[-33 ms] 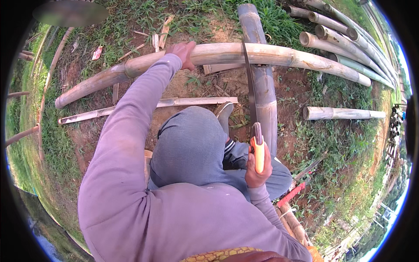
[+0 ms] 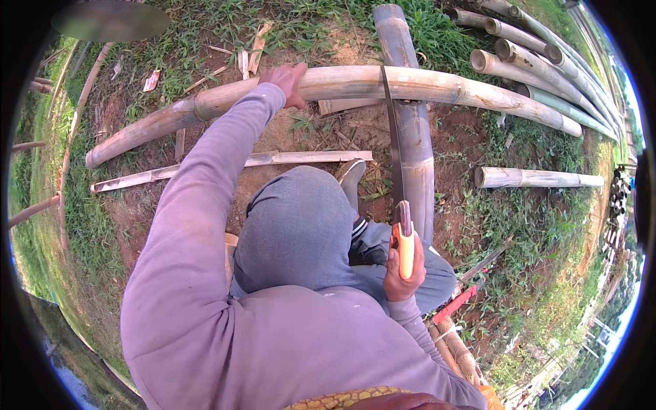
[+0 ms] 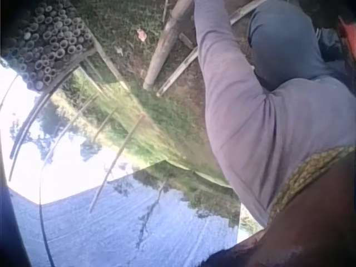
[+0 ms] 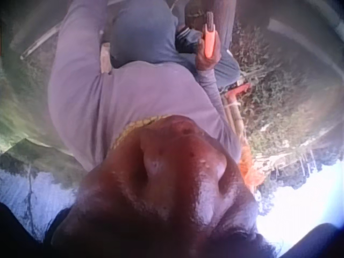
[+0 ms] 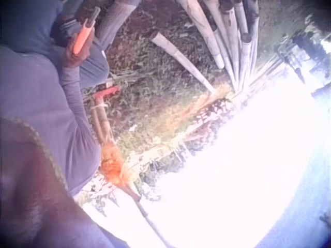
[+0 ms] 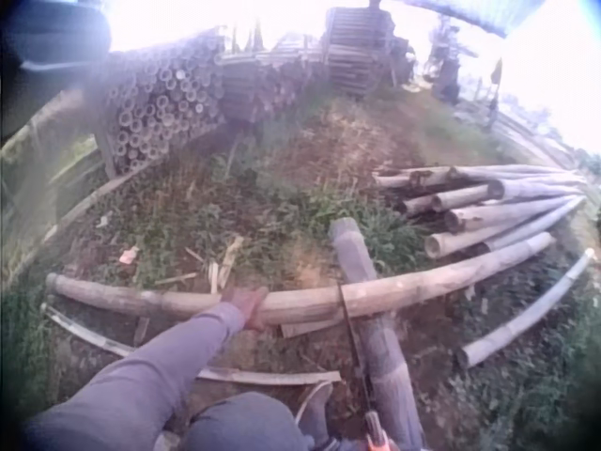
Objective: The person sits on the ground and uses a hand saw to cut long bamboo poles into shorter sections. The person repeatedly positions the saw, cuts through the bamboo, and sets the cut pieces aside.
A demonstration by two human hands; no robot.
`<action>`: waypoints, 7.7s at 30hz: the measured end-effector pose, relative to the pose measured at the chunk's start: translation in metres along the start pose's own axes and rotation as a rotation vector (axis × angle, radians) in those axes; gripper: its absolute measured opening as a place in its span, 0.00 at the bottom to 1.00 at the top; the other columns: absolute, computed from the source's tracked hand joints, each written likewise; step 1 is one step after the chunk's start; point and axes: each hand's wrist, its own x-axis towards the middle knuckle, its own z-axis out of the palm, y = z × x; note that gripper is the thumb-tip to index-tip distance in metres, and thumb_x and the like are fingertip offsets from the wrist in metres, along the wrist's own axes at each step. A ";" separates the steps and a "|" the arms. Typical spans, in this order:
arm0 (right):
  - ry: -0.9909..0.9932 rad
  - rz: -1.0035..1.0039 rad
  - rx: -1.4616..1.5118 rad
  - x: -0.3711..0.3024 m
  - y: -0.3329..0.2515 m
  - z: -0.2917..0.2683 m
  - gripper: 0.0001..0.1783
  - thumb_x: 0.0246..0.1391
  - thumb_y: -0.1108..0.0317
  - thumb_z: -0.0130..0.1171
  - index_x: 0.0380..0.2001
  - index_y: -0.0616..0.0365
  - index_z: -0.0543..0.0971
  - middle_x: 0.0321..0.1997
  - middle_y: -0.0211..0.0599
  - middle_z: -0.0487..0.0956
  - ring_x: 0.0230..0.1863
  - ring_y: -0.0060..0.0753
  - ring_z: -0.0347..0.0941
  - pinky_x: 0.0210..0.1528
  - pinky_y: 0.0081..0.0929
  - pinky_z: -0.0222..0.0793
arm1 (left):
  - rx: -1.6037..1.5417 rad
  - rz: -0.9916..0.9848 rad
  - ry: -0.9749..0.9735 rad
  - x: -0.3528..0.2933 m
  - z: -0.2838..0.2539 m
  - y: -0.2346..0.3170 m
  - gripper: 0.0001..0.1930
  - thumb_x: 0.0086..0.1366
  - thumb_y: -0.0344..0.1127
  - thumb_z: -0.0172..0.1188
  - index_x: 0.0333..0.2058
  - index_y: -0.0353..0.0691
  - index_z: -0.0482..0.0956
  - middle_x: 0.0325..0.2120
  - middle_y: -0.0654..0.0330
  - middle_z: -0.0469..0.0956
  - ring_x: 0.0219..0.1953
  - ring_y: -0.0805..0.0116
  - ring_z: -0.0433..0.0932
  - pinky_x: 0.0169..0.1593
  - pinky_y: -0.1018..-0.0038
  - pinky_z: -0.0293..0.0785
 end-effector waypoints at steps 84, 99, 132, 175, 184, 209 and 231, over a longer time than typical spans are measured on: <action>0.134 0.007 -0.053 0.092 0.014 0.057 0.17 0.65 0.72 0.72 0.51 0.68 0.79 0.41 0.45 0.89 0.38 0.33 0.88 0.42 0.30 0.82 | -0.005 0.092 0.047 0.024 -0.009 0.060 0.42 0.52 0.57 0.83 0.60 0.48 0.74 0.56 0.52 0.84 0.59 0.48 0.85 0.62 0.54 0.80; 0.179 0.116 -0.073 0.102 0.011 0.065 0.19 0.64 0.56 0.73 0.44 0.57 0.77 0.31 0.53 0.85 0.37 0.63 0.86 0.37 0.51 0.78 | -0.041 0.491 0.472 -0.061 0.083 0.057 0.51 0.56 0.57 0.79 0.75 0.49 0.66 0.72 0.48 0.68 0.75 0.45 0.64 0.79 0.49 0.57; 0.126 0.084 0.218 0.120 0.059 0.055 0.08 0.63 0.74 0.71 0.35 0.64 0.80 0.29 0.30 0.76 0.30 0.23 0.69 0.34 0.30 0.69 | -1.401 0.086 -0.430 -0.031 0.195 0.076 0.44 0.59 0.56 0.79 0.65 0.33 0.75 0.60 0.48 0.81 0.59 0.58 0.82 0.63 0.59 0.77; 0.049 0.149 -0.167 0.081 0.005 0.018 0.50 0.52 0.42 0.80 0.70 0.55 0.69 0.66 0.53 0.76 0.70 0.57 0.73 0.72 0.51 0.69 | -2.048 0.629 0.385 -0.139 -0.095 0.030 0.36 0.73 0.64 0.64 0.66 0.40 0.76 0.57 0.53 0.83 0.56 0.53 0.84 0.61 0.53 0.81; 0.162 -0.374 0.036 0.047 -0.106 -0.041 0.70 0.46 0.41 0.84 0.81 0.57 0.53 0.80 0.57 0.62 0.81 0.64 0.59 0.83 0.52 0.57 | -1.904 0.954 -0.250 -0.214 -0.148 0.188 0.41 0.78 0.67 0.53 0.72 0.38 0.69 0.64 0.47 0.79 0.63 0.49 0.81 0.67 0.51 0.78; 1.084 0.876 -0.223 -0.373 0.127 -0.171 0.49 0.47 0.64 0.78 0.72 0.61 0.69 0.68 0.50 0.79 0.69 0.46 0.76 0.73 0.39 0.70 | -0.752 0.358 0.266 -0.100 -0.109 0.006 0.13 0.73 0.46 0.73 0.40 0.41 0.87 0.27 0.73 0.78 0.22 0.85 0.67 0.25 0.82 0.64; 0.621 0.853 1.625 0.050 0.098 0.009 0.75 0.50 0.13 0.63 0.84 0.52 0.49 0.84 0.60 0.54 0.79 0.71 0.58 0.77 0.68 0.62 | -0.310 0.821 -0.614 -0.262 -0.112 0.217 0.45 0.74 0.60 0.67 0.76 0.36 0.64 0.73 0.48 0.68 0.75 0.57 0.66 0.77 0.63 0.59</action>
